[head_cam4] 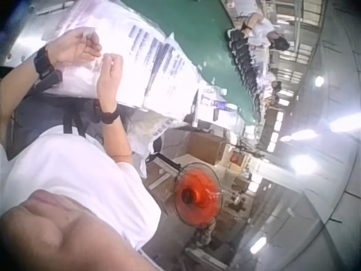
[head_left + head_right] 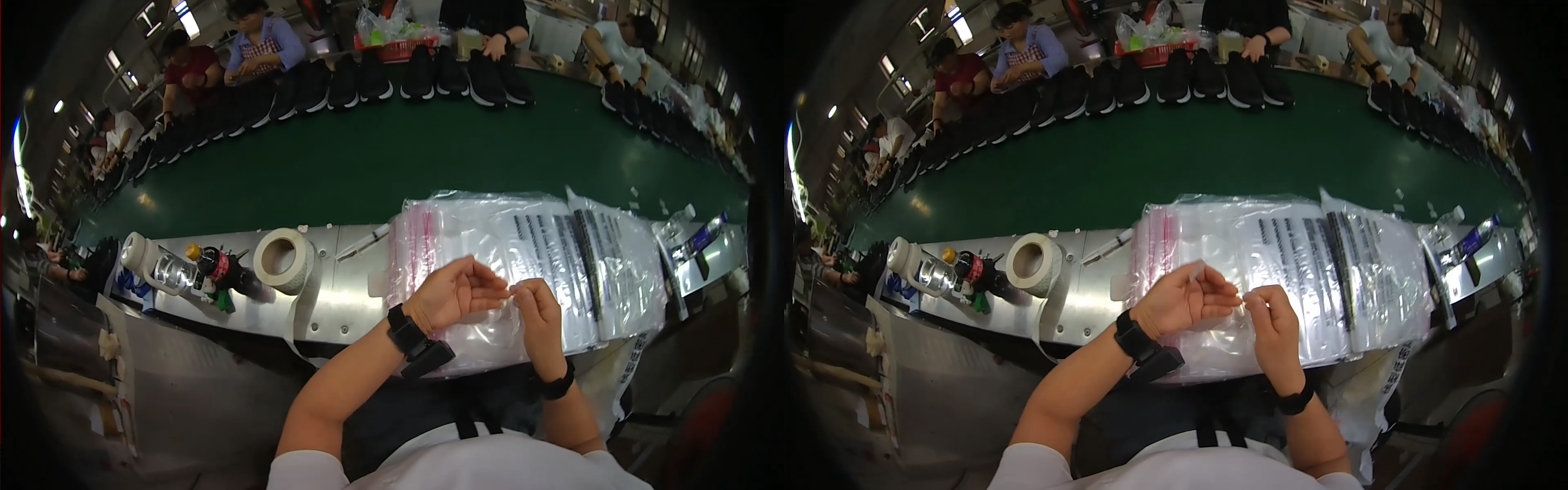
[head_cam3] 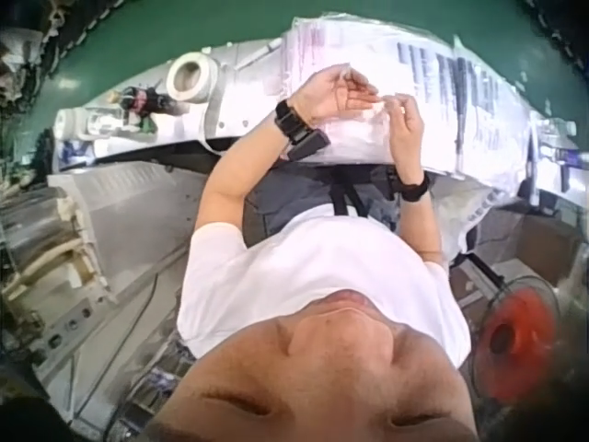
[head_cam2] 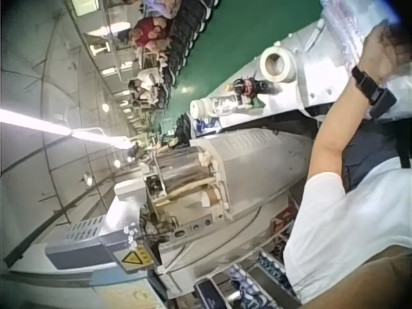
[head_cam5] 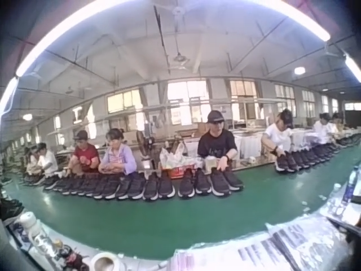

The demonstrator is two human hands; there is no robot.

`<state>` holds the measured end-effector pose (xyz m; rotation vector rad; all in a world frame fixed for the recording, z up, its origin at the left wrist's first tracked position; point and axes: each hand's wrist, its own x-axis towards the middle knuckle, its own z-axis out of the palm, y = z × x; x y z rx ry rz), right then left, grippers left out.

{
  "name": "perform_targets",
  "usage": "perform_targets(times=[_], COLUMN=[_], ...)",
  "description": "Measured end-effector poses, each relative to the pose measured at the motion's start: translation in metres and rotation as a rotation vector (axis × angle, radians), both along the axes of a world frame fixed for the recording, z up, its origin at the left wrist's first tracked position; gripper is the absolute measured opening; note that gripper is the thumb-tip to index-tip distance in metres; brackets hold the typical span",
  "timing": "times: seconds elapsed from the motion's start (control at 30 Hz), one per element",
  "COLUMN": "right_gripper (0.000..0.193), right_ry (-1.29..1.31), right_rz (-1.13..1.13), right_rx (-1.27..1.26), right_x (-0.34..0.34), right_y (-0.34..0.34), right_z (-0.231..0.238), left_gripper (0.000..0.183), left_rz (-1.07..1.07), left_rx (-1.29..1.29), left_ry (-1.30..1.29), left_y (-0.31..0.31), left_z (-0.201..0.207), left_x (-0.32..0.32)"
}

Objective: The recorder is placing small shoe-related components into plastic bags at a manufacturing workstation.

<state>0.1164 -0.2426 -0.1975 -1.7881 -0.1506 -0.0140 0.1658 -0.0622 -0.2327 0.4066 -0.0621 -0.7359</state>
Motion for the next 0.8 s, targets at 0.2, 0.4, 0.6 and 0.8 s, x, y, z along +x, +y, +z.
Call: perform_targets(times=[0.2, 0.4, 0.6, 0.8], right_gripper=[0.009, 0.055, 0.037, 0.018], right_ry=[-0.273, -0.357, -0.486, -0.254], right_rz=[0.214, 0.274, 0.31, 0.427], right_rx=[-0.106, -0.451, -0.842, -0.607], right_x=[0.004, -0.025, -0.021, -0.003], right_y=[-0.008, -0.007, 0.01, -0.001], right_z=[0.012, 0.012, -0.002, 0.0], left_gripper=[0.027, 0.052, 0.038, 0.019], left_rz=[-0.055, -0.156, 0.517, 0.476], left_rx=[1.028, 0.428, 0.735, 0.88], left_ry=[-0.375, 0.177, -0.208, -0.311], left_y=[-0.034, 0.007, 0.036, 0.035], left_z=[0.02, 0.016, 0.031, 0.02], left_x=[0.0, -0.022, -0.087, -0.108])
